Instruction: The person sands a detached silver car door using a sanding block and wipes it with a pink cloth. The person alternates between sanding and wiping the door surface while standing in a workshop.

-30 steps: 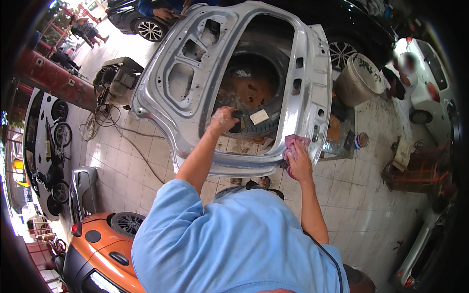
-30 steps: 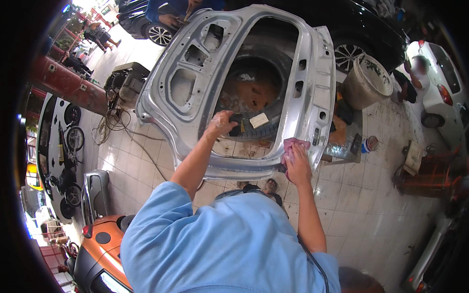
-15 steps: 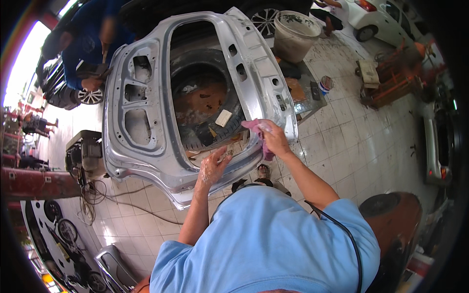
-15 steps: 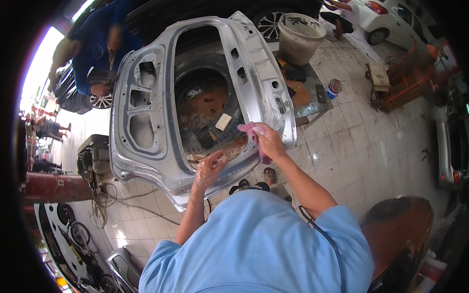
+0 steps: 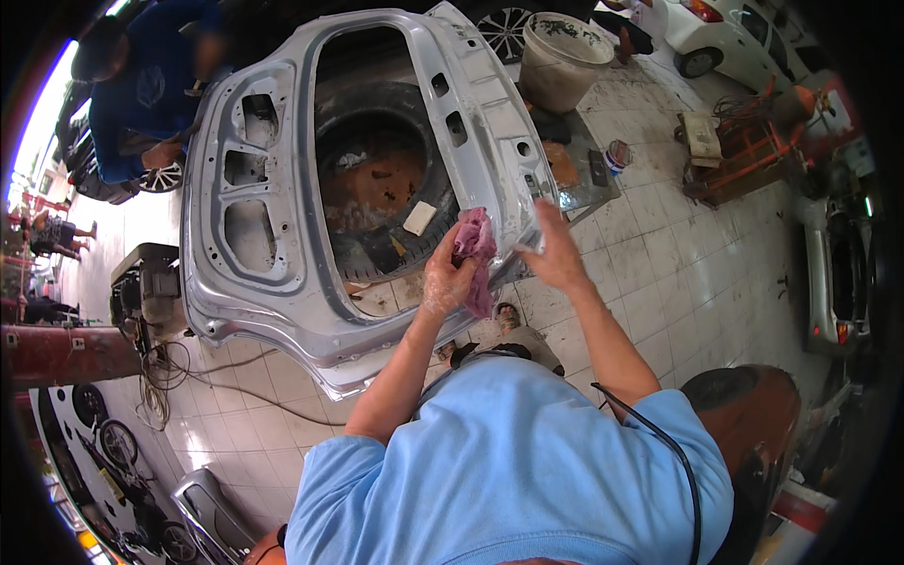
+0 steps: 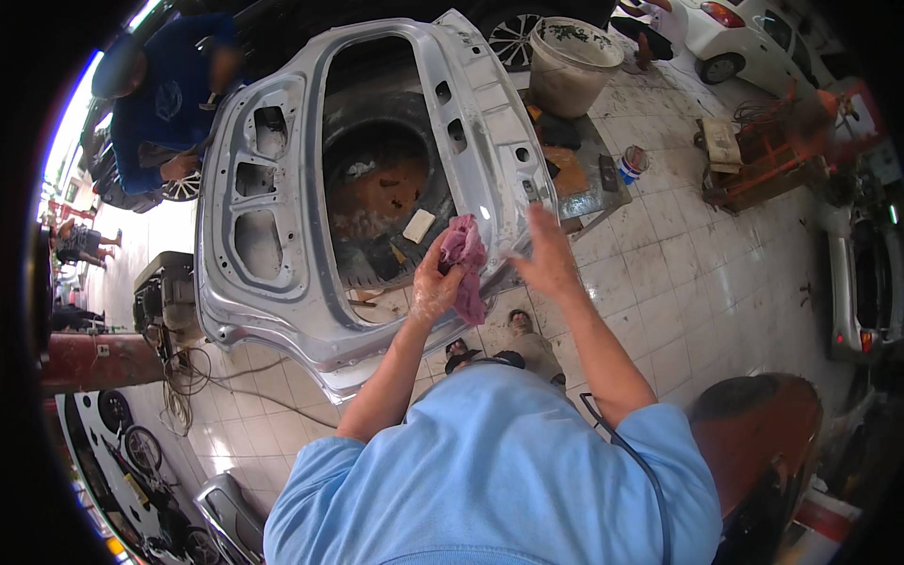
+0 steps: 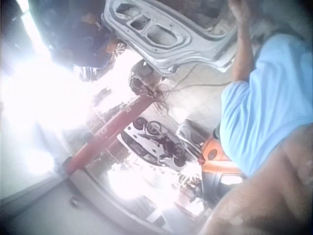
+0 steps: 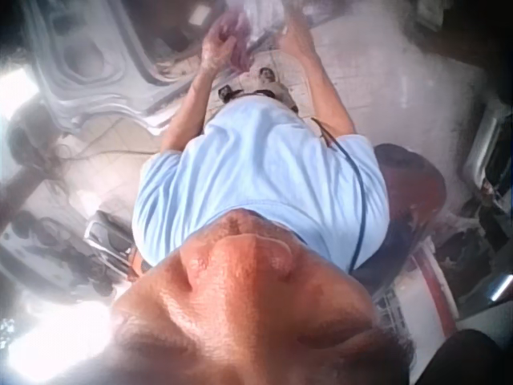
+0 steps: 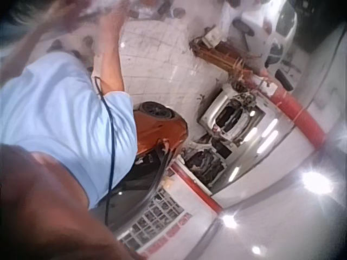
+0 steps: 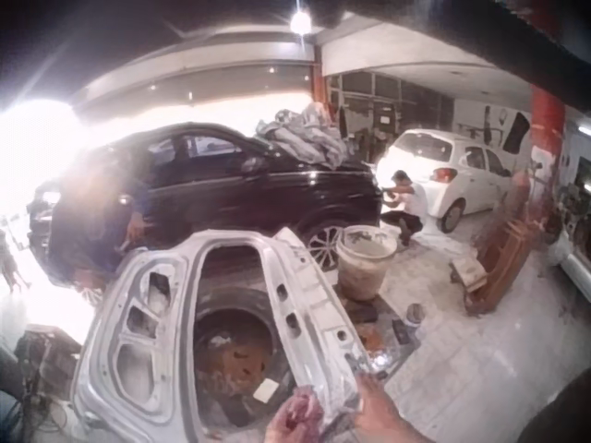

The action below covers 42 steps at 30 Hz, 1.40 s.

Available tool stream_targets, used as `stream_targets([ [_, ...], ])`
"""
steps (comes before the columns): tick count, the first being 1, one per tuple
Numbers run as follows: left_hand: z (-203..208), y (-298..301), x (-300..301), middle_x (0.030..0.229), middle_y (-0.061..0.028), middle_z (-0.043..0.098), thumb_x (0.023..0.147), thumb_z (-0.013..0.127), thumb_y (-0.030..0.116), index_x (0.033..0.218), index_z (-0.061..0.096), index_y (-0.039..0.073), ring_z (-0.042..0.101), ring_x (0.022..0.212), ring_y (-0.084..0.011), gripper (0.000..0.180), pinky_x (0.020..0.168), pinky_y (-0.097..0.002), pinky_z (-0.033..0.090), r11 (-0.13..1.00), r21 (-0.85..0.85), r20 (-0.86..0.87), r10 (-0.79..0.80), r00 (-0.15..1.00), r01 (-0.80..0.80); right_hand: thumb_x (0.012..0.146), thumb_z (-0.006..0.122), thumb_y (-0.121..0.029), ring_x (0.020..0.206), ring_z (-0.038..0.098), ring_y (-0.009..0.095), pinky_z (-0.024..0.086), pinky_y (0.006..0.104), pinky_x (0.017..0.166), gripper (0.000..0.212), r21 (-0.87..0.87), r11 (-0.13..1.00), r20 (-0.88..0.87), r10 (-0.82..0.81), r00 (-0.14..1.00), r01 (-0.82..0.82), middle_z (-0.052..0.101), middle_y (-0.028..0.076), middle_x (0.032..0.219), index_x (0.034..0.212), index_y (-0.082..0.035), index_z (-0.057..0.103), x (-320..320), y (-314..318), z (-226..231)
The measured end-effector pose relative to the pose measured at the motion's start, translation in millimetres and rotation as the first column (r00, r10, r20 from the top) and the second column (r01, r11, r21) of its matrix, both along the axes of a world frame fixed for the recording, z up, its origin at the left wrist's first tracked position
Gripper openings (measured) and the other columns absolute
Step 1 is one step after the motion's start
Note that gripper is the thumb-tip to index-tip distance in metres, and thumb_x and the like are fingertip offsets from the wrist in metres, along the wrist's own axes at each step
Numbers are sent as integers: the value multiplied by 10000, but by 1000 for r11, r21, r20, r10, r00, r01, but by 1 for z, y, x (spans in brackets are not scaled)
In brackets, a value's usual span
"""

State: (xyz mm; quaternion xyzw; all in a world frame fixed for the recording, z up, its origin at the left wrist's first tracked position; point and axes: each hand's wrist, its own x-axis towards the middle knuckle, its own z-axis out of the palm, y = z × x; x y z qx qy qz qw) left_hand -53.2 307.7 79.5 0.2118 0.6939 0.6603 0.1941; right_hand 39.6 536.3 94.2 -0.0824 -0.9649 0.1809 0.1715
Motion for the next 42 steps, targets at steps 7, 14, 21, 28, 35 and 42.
stream_targets([
  [7,-16,53,28,1667,-231,360,940,733,455,1618,412,140,301,1534,-515,814,1246,-560,336,818,-575,-588,-423,690,11,997,666,-335,1029,702,341,554,463,882,504,-853,353,444,99,891,385,704,235,1184,1282,80,646,-10,94,-98],
  [14,-82,172,-72,1670,-202,374,1048,577,343,1616,376,64,306,1558,-455,664,1291,-591,195,729,-639,-711,-438,551,-244,1036,604,-250,753,705,208,576,367,637,329,-903,252,422,384,821,347,719,135,906,1147,53,664,7,104,-86],
  [21,-83,267,-200,1573,-285,485,1081,540,307,1534,498,63,430,1439,-553,516,1233,-603,319,657,-570,-821,-426,380,-494,1036,622,-244,738,748,264,576,398,602,329,-943,321,279,612,740,90,720,190,890,1143,67,618,-3,118,-85],
  [28,-43,197,-22,1619,-281,424,975,650,82,1564,450,14,343,1531,-496,626,1260,-538,316,742,-651,-580,-348,737,-162,968,642,-143,1094,726,371,547,428,898,298,-980,167,174,494,852,104,737,259,1123,1191,53,649,-27,128,-97],
  [35,-55,208,-76,1469,-305,569,1016,629,168,1568,458,57,559,1342,-503,588,1100,-492,484,681,-661,-465,-40,884,-316,1030,649,-133,1110,671,154,510,280,975,468,-971,145,-178,103,979,-192,732,62,1242,1460,41,587,-109,148,-122],
  [42,-35,198,-107,1227,-159,755,986,713,234,1451,622,72,698,1133,-225,501,1000,-350,514,764,-631,-175,31,984,-136,1057,682,-202,1039,724,126,616,302,912,359,-720,-626,137,295,946,300,749,65,1158,1333,28,674,-37,134,-114],
])
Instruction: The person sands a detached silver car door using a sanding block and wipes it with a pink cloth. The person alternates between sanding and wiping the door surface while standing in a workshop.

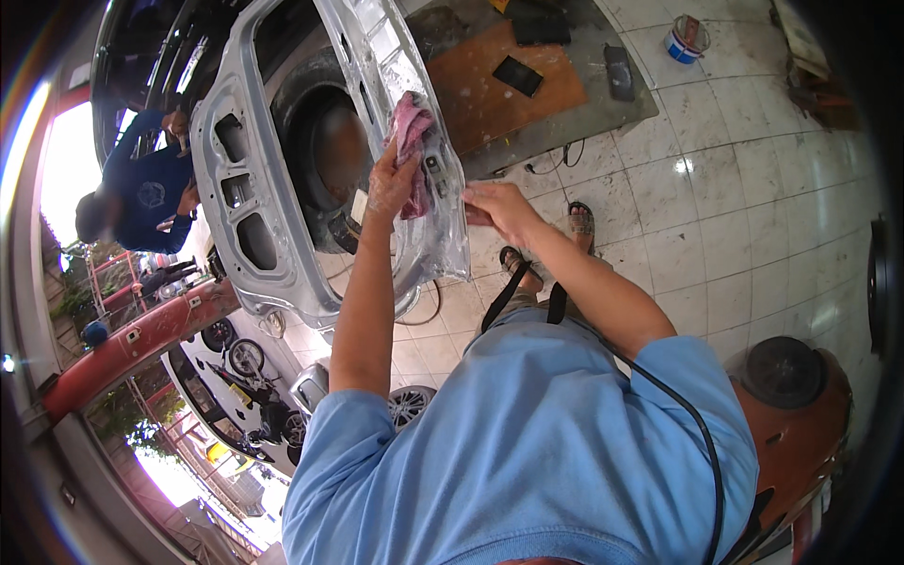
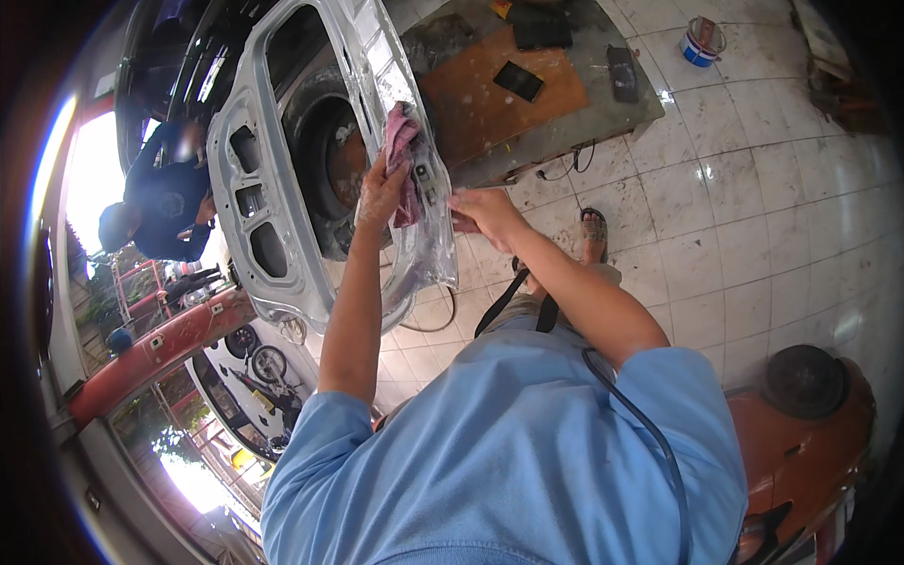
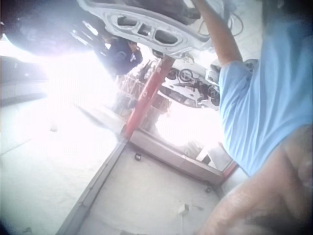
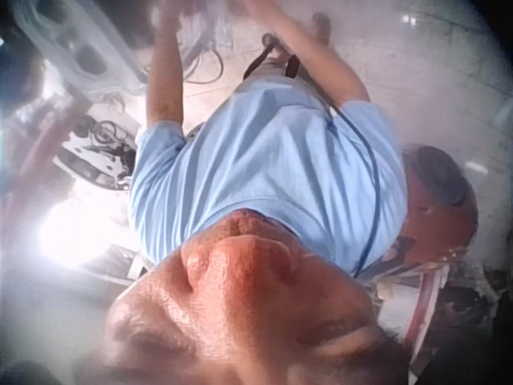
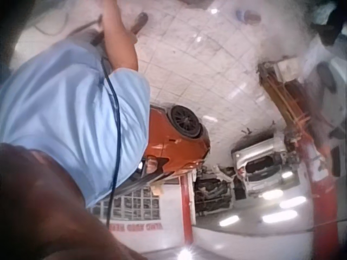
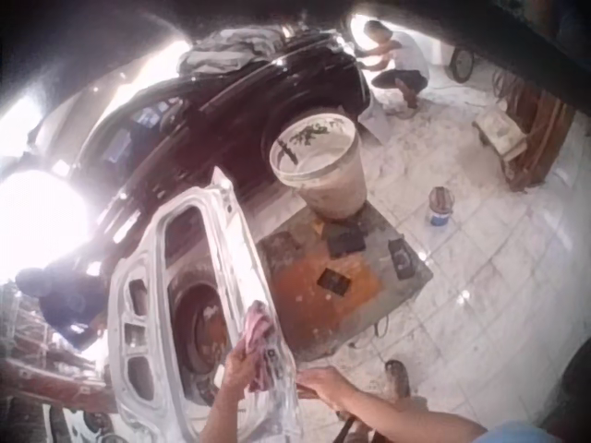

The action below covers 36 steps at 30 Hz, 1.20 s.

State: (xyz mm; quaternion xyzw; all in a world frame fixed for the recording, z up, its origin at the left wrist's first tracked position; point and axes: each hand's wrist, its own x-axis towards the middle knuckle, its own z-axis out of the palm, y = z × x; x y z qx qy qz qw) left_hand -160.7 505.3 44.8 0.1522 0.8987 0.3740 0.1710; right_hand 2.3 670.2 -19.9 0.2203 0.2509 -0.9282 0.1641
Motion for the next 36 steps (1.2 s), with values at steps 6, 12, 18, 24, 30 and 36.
stream_targets([
  [6,4,-3,31,1332,-246,691,986,713,284,1498,546,30,663,1233,-422,596,1087,-458,481,934,-355,-197,-121,973,44,1070,655,-232,938,719,111,630,305,836,270,94,995,-63,-22,998,28,736,39,1050,1158,15,719,-3,-2,1],
  [12,5,-33,95,1581,-302,465,972,718,222,1593,414,28,428,1477,-486,718,1221,-549,338,935,-322,-232,-232,945,151,985,746,-286,955,747,230,596,390,880,347,618,755,-100,-198,975,217,772,119,1038,1176,3,731,-84,63,-64],
  [18,4,-42,99,1577,-362,430,920,757,146,1578,443,20,397,1488,-526,740,1221,-541,350,961,-205,-260,-235,936,185,879,805,-217,1177,663,430,550,453,1002,532,972,-194,-140,-16,990,135,702,224,1239,1326,23,646,-156,149,-143],
  [24,10,-34,97,1525,-349,500,878,791,132,1548,509,33,443,1461,-518,734,1202,-542,379,969,-197,-267,-202,942,151,880,775,-158,1154,690,403,572,464,991,600,719,-680,254,71,965,-139,680,195,1286,1409,33,565,-201,149,-194],
  [30,11,-38,96,1492,-290,556,885,793,174,1533,537,49,458,1455,-492,708,1192,-563,367,969,-169,-307,-226,925,181,917,656,-152,1076,749,358,605,473,922,269,796,-514,390,31,920,-320,757,236,1052,1075,42,755,-198,158,-182],
  [36,4,-47,82,1520,-255,550,881,774,157,1534,543,65,431,1490,-457,699,1223,-576,300,971,-76,-264,-241,934,229,902,669,-245,981,769,338,617,460,842,294,934,157,310,88,947,-320,779,184,951,983,17,777,-127,144,-124],
])
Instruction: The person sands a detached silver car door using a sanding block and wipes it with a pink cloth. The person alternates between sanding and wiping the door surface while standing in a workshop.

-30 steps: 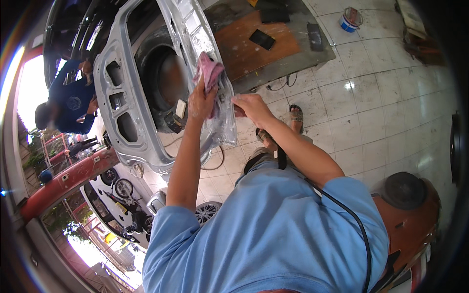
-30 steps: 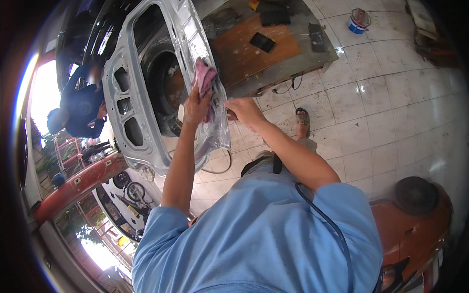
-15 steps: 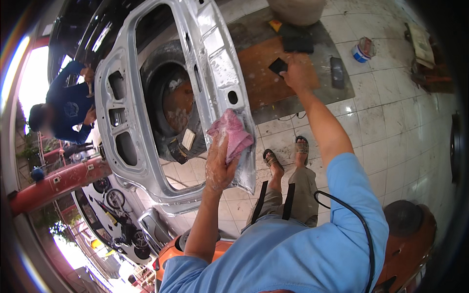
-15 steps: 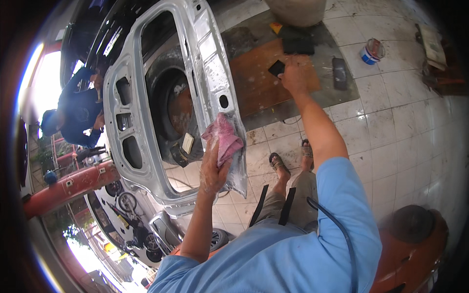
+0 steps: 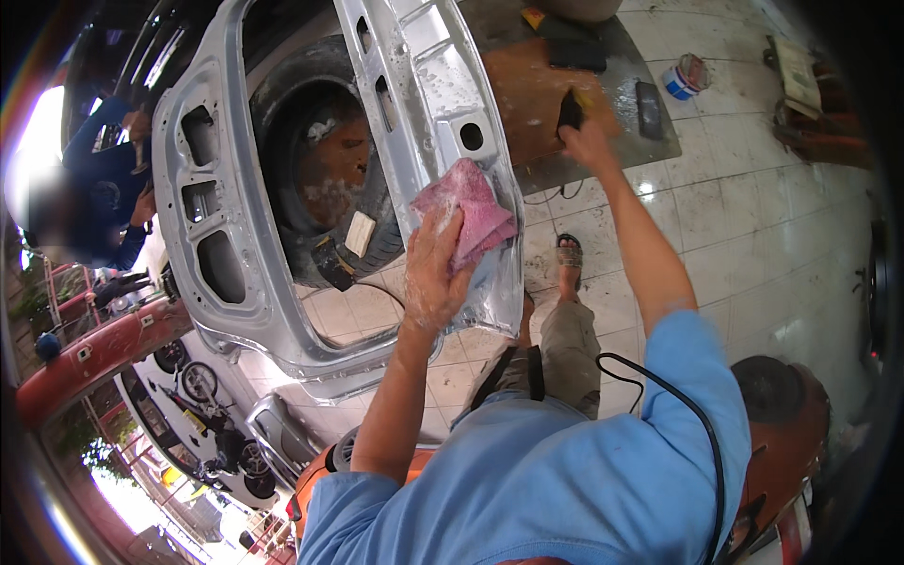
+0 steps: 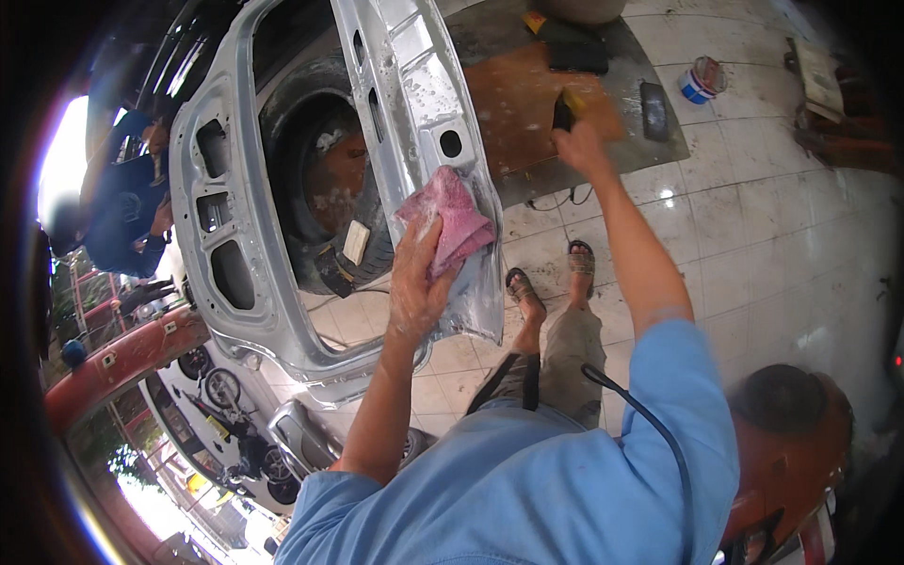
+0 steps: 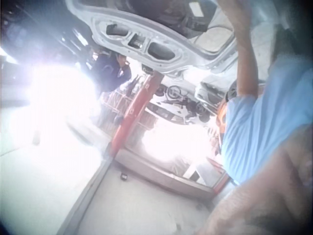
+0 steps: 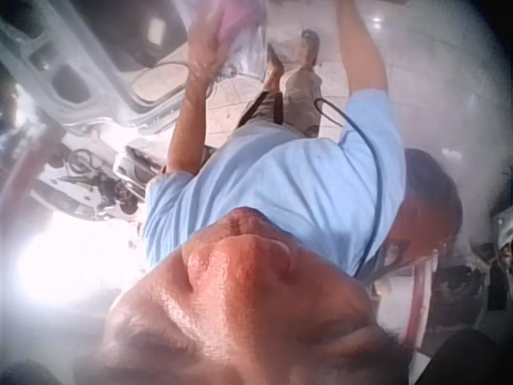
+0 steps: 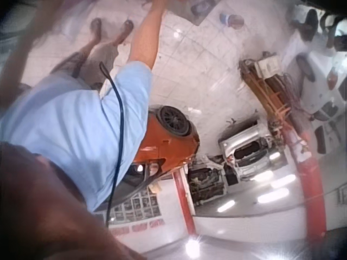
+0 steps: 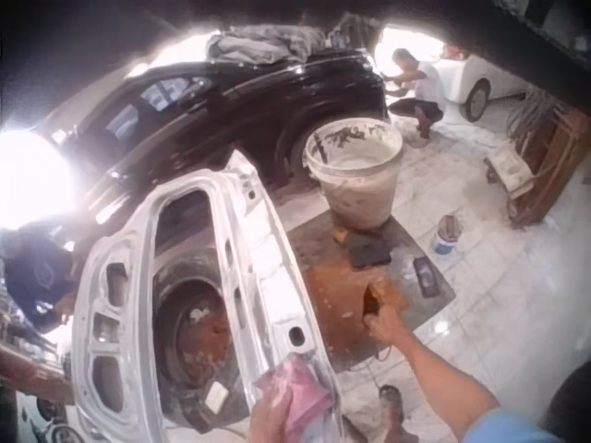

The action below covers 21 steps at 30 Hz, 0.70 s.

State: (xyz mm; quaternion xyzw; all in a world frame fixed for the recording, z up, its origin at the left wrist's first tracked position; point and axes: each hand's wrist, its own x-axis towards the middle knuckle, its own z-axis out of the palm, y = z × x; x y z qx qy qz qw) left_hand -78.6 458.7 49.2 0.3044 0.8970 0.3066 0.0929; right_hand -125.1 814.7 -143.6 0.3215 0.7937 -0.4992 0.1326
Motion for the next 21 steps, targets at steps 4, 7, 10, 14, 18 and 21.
stream_targets([
  [4,-4,-7,-9,1515,-244,565,862,779,110,1524,566,90,437,1489,-447,696,1227,-530,319,997,65,-12,-33,999,33,1034,497,-123,1158,715,213,624,367,829,400,-536,832,-380,-389,839,142,678,155,1357,1397,25,580,117,-76,68],
  [7,-7,-11,-13,1511,-231,576,862,780,84,1512,588,123,431,1495,-439,679,1232,-502,331,993,118,6,-29,1000,28,1133,455,-252,1422,521,279,370,379,1217,569,-431,902,-522,-266,811,18,547,121,1534,1633,-8,338,185,-159,117],
  [10,-12,-13,-15,1528,-219,565,879,768,114,1522,579,147,410,1515,-424,670,1242,-533,297,990,139,30,-37,999,33,1101,552,-322,1325,592,383,463,450,1084,628,-54,994,-464,-109,879,95,581,263,1459,1602,6,361,199,-232,152],
  [14,-20,-15,-15,1566,-183,541,914,746,171,1542,558,173,366,1555,-385,656,1267,-598,215,985,169,53,-25,998,16,1087,493,-542,1225,615,488,481,469,1023,728,-191,968,-393,-228,891,163,624,364,1308,1496,60,468,134,-214,168],
  [18,-25,-17,-17,1601,-247,478,909,757,152,1540,565,187,415,1514,-407,661,1245,-480,327,983,183,49,-26,998,17,1070,389,-662,1056,671,520,523,516,909,801,-58,996,-364,-78,928,61,690,375,1045,1277,77,619,46,-152,160],
  [21,-25,-18,-20,1621,-257,448,919,748,173,1543,561,192,404,1521,-411,652,1243,-472,331,978,206,83,-40,996,22,1076,407,-642,1106,665,520,525,503,927,778,-56,997,-170,38,985,-48,693,384,1039,1258,78,637,75,-166,163],
])
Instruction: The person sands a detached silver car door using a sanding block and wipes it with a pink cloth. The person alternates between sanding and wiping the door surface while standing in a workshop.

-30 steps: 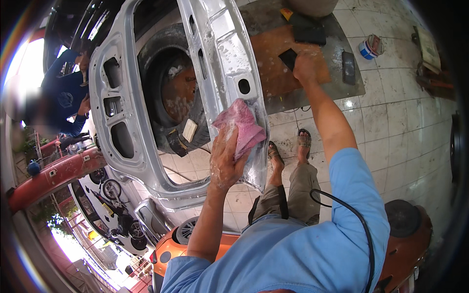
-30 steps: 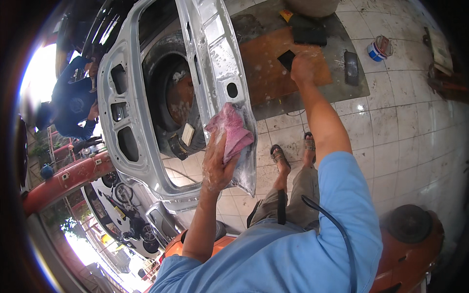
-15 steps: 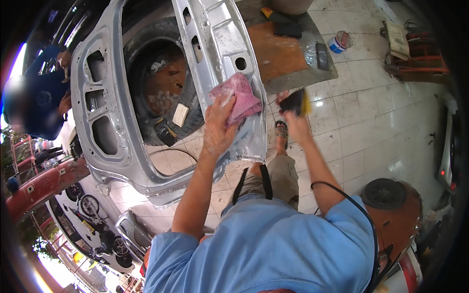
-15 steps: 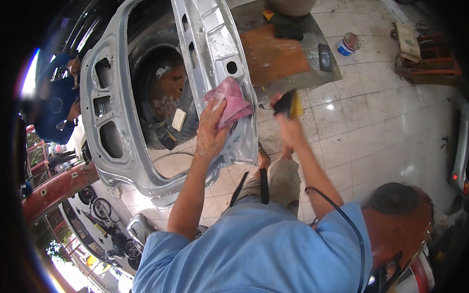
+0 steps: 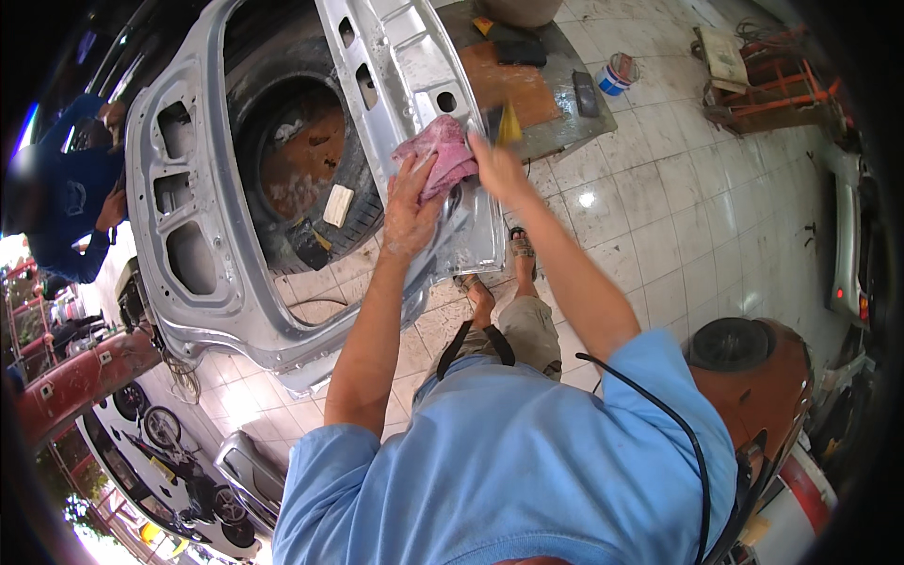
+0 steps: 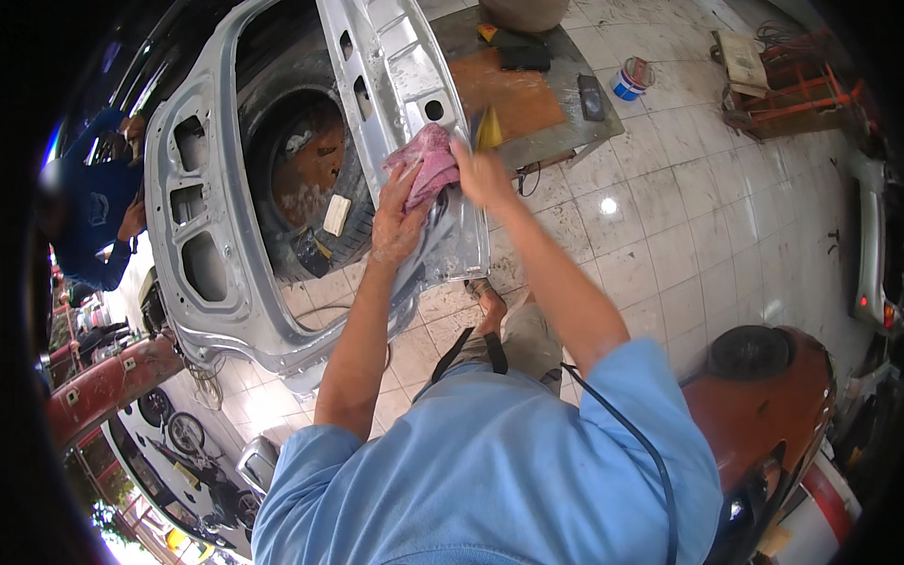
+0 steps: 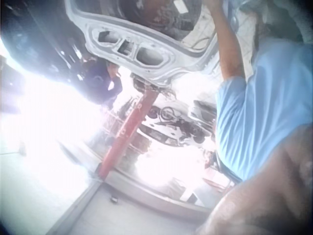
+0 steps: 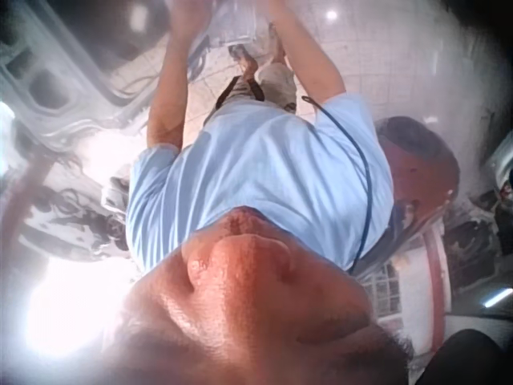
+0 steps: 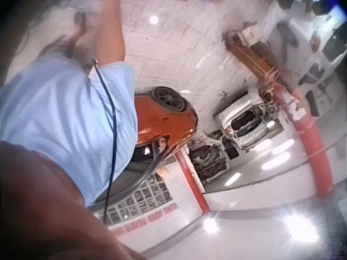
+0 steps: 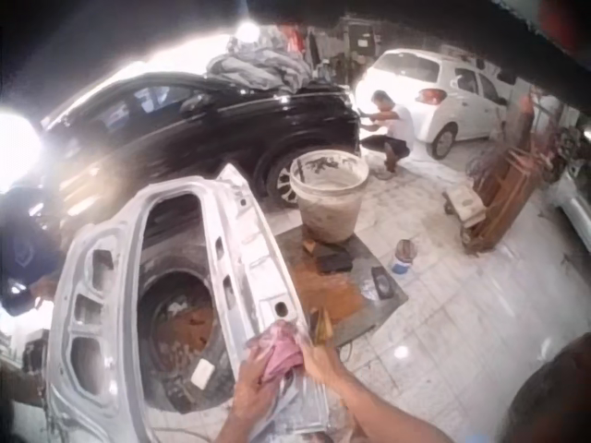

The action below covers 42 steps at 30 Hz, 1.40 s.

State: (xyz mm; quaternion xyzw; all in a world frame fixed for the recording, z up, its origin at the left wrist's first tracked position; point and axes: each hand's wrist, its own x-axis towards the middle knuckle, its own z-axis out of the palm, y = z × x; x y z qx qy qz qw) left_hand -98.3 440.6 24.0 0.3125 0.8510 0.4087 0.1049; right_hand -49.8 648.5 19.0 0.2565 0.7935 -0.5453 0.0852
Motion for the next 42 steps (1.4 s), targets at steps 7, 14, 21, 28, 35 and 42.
stream_targets([
  [7,-6,-2,-2,1631,-228,450,937,732,177,1544,552,155,400,1531,-391,634,1250,-439,326,1000,13,25,7,1000,-8,1100,407,-573,1149,642,537,499,497,1020,789,101,943,-435,-245,867,317,632,411,1230,1434,137,482,56,-62,-7],
  [14,-31,-7,-7,1629,-204,472,958,734,184,1526,563,131,423,1533,-350,595,1316,-474,124,965,223,289,73,955,-141,1075,529,-401,1147,631,552,527,564,967,647,449,886,-347,52,936,117,595,391,1324,1491,75,395,-34,-2,-39],
  [21,-28,-1,-2,1626,-231,448,933,643,71,1601,451,123,281,1588,-412,697,1296,-577,185,979,182,51,79,996,-87,1060,568,-392,1208,627,538,518,542,1010,842,412,905,-110,-63,992,103,567,379,1409,1657,26,145,55,-47,-5],
  [28,8,17,11,1653,-272,377,893,622,19,1603,412,70,289,1569,-466,742,1250,-627,264,985,-110,-51,131,990,-136,1015,644,-393,1106,674,533,549,571,933,880,550,835,-126,85,988,-2,641,388,1254,1566,139,212,-108,29,-1],
  [35,25,52,6,1687,-174,372,903,724,177,1586,435,72,319,1577,-390,749,1241,-581,329,863,-377,-74,333,940,-336,1057,504,-571,1119,656,570,544,586,947,817,525,839,-72,212,975,-144,662,426,1166,1447,124,319,-367,125,-17],
  [42,18,79,-20,1719,-182,303,892,759,205,1613,390,68,317,1572,-415,822,1224,-591,349,757,-417,-138,495,858,-504,1065,517,-511,1019,693,535,561,577,861,936,344,924,-258,262,930,-165,703,360,1144,1627,101,86,-284,111,-15],
])
